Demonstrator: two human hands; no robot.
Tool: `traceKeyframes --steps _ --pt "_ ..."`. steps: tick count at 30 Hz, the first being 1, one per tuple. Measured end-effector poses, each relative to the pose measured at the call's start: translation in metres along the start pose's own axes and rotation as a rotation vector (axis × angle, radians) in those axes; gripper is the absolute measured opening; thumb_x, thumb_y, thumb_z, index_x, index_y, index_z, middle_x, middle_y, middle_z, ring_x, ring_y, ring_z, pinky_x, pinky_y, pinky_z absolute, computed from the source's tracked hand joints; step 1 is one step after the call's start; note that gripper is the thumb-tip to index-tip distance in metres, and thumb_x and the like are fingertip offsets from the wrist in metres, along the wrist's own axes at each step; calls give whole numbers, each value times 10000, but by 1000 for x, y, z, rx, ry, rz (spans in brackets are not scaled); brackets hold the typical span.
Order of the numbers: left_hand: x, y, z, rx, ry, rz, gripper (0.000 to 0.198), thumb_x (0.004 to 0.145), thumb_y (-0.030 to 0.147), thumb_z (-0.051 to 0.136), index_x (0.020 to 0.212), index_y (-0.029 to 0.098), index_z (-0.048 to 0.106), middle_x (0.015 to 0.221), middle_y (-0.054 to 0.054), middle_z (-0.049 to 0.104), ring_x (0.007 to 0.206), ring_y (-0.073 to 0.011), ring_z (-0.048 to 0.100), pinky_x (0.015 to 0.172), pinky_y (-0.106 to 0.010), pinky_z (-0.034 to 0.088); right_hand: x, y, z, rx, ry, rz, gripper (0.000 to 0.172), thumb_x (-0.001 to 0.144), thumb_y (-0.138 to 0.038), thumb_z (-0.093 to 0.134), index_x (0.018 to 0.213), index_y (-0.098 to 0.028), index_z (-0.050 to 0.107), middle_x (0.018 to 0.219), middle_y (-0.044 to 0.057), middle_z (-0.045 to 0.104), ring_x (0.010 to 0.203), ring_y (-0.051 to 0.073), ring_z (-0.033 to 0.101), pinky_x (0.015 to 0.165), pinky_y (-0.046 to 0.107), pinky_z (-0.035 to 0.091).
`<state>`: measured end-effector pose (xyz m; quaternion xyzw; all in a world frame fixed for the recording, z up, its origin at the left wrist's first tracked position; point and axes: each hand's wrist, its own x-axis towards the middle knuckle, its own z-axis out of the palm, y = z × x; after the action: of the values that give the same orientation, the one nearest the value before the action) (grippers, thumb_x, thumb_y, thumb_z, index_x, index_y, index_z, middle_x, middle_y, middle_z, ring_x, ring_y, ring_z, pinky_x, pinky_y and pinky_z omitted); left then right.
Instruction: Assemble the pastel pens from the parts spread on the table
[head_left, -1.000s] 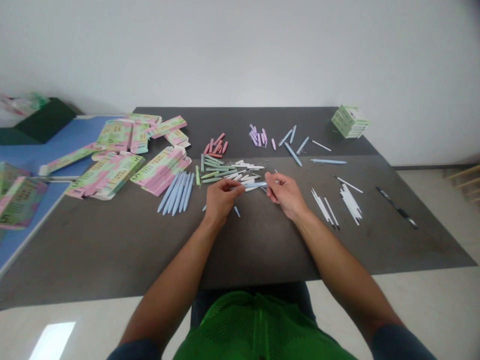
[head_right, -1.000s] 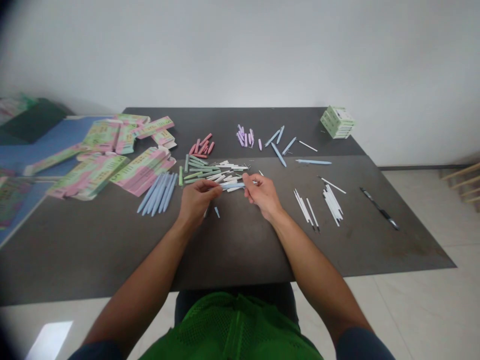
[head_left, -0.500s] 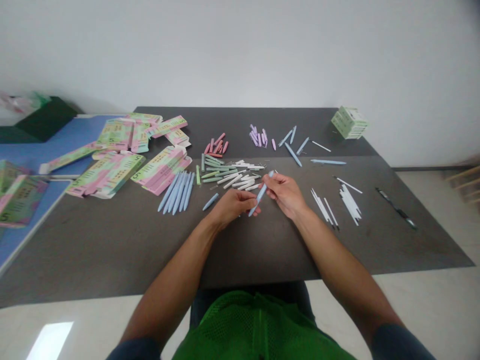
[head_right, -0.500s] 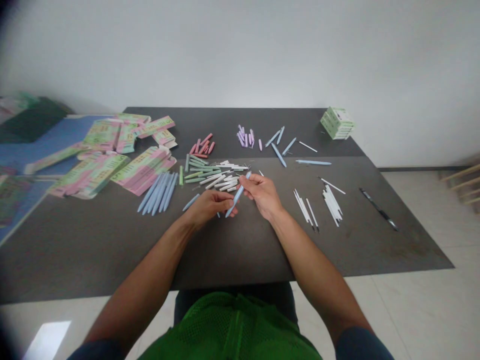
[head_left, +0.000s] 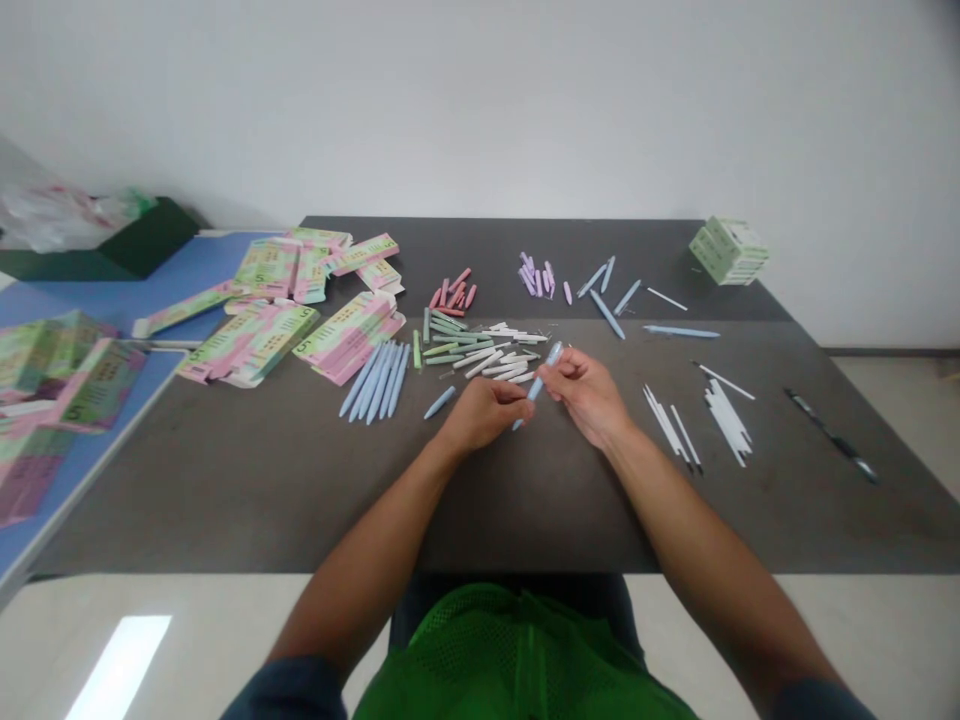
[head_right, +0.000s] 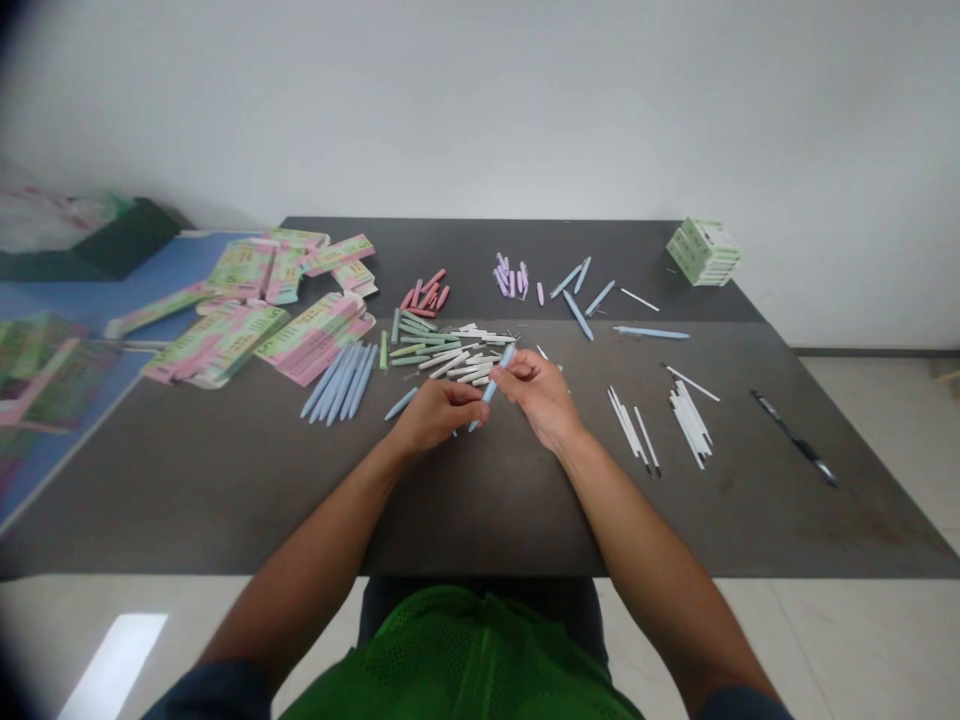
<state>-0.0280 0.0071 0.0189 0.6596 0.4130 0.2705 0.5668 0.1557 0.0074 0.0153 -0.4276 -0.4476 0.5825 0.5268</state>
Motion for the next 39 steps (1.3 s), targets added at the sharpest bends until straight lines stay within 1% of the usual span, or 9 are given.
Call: traceKeyframes --steps 4,11,18,22,25,28,32,36,39 --pt "-3 3 3 152 113 1 292 807 363 616 617 142 628 566 32 523 558 -97 433 543 -232 290 0 6 3 -76 72 -2 324 736 -444 833 767 -209 612 625 -53 549 545 92 401 523 247 300" --pt "-5 4 7 289 235 -20 271 792 353 614 626 147 669 558 21 547 566 -112 461 543 -234 299 0 13 9 -112 150 -8 369 719 -480 836 744 -211 585 578 -58 514 522 97 418 500 242 318" --pt "-7 7 1 445 372 -27 327 842 383 585 651 151 714 554 7 575 572 -128 482 569 -261 291 2 16 31 -171 69 15 344 843 -529 688 790 -196 625 659 -15 605 587 108 518 529 232 395" --pt "-11 12 -16 516 463 -132 200 806 316 630 815 165 761 680 -31 679 650 -163 571 619 -263 342 7 20 42 -279 46 30 252 857 -423 646 959 -193 673 787 13 691 654 133 592 554 239 435" --pt "-20 9 -37 586 580 -178 248 787 277 657 1000 177 736 822 -62 732 729 -189 625 674 -269 395 14 25 47 -435 10 -42 210 850 -305 605 1013 -194 679 920 39 736 730 154 636 637 268 478" --pt "-35 1 -59 715 676 -239 222 828 269 622 1016 178 695 882 -85 743 814 -227 664 730 -297 432 18 27 58 -644 -60 -147 163 851 -235 578 948 -193 701 921 50 742 797 180 655 741 307 495" --pt "-55 -15 -82 938 776 -372 198 883 240 540 1017 182 674 931 -130 738 904 -275 679 779 -335 455 19 29 80 -830 -127 -183 166 841 -182 579 923 -197 722 910 64 744 810 201 657 785 333 495" --pt "-67 -26 -94 1077 781 -398 234 907 218 494 1040 170 680 1042 -170 720 1011 -297 664 839 -354 470 17 36 96 -913 -148 -205 142 834 -173 601 899 -201 725 856 50 733 776 188 642 772 313 487" --pt "-69 -29 -96 1114 793 -390 259 923 207 459 1037 158 686 1072 -184 703 1044 -306 649 857 -367 476 15 41 98 -951 -151 -208 124 830 -171 607 873 -201 720 835 44 724 772 182 631 768 304 478"
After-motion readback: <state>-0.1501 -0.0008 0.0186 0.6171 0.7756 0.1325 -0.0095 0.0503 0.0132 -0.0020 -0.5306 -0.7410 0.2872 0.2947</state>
